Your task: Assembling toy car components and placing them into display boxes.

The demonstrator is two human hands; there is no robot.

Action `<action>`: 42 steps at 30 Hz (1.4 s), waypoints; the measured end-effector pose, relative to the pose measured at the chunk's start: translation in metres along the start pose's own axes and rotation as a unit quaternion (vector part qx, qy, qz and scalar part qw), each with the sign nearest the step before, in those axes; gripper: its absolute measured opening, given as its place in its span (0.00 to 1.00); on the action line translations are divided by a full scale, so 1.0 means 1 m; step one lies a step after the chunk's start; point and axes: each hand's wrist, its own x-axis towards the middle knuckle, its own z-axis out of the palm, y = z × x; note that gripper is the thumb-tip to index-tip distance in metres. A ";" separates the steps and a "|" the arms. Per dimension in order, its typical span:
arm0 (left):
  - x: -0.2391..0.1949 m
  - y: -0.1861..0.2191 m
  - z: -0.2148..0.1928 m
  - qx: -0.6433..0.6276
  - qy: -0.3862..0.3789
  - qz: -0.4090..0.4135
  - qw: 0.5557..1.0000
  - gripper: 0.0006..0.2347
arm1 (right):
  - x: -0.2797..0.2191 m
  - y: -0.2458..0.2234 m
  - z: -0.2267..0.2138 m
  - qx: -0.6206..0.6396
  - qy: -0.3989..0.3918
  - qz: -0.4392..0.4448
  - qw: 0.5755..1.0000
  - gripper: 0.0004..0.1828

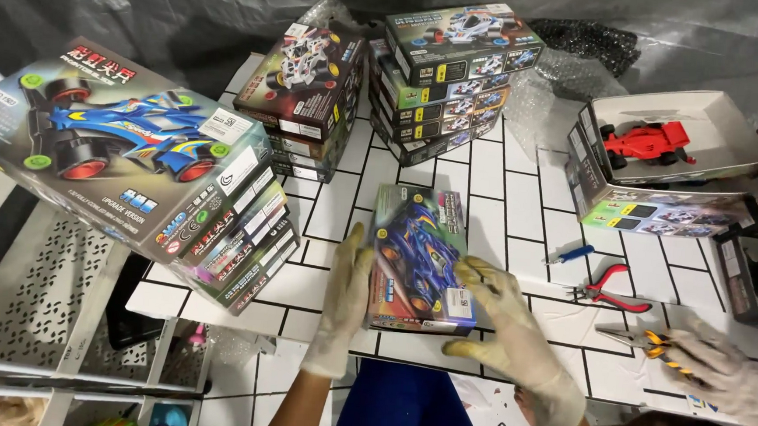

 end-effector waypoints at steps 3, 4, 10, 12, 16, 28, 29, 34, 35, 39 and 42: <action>-0.025 0.007 -0.016 0.082 -0.043 0.029 0.995 0.45 | -0.016 0.008 0.008 0.050 0.000 0.043 0.998 0.69; -0.028 -0.004 -0.022 0.135 -0.097 0.074 0.983 0.40 | -0.019 0.012 0.015 0.051 0.023 -0.001 0.998 0.69; -0.036 -0.033 -0.038 0.196 -0.216 0.285 0.913 0.39 | -0.024 0.003 0.036 0.038 0.150 -0.104 0.982 0.43; -0.034 -0.037 -0.037 0.207 -0.206 0.336 0.895 0.36 | -0.022 -0.001 0.040 0.060 0.187 -0.107 0.975 0.37; -0.031 -0.050 -0.035 0.157 -0.191 0.372 0.895 0.32 | -0.023 -0.002 0.047 0.096 0.247 -0.060 0.962 0.33; -0.040 -0.049 -0.030 0.215 -0.129 0.420 0.872 0.29 | -0.018 -0.003 0.057 0.101 0.254 0.041 0.961 0.31; -0.042 -0.049 -0.030 0.225 -0.127 0.422 0.869 0.31 | -0.019 -0.004 0.058 0.065 0.250 -0.002 0.966 0.32; -0.048 -0.070 -0.033 0.296 -0.094 0.455 0.835 0.31 | -0.017 0.000 0.057 -0.001 0.257 -0.064 0.964 0.32; -0.047 -0.075 -0.031 0.333 -0.075 0.460 0.820 0.32 | -0.016 0.001 0.054 -0.013 0.262 -0.079 0.962 0.32; -0.052 -0.084 -0.027 0.359 -0.032 0.491 0.793 0.34 | -0.012 0.000 0.054 0.002 0.286 -0.098 0.953 0.30; -0.052 -0.084 -0.024 0.347 -0.034 0.493 0.797 0.32 | -0.014 0.016 0.060 0.128 0.235 0.115 0.957 0.33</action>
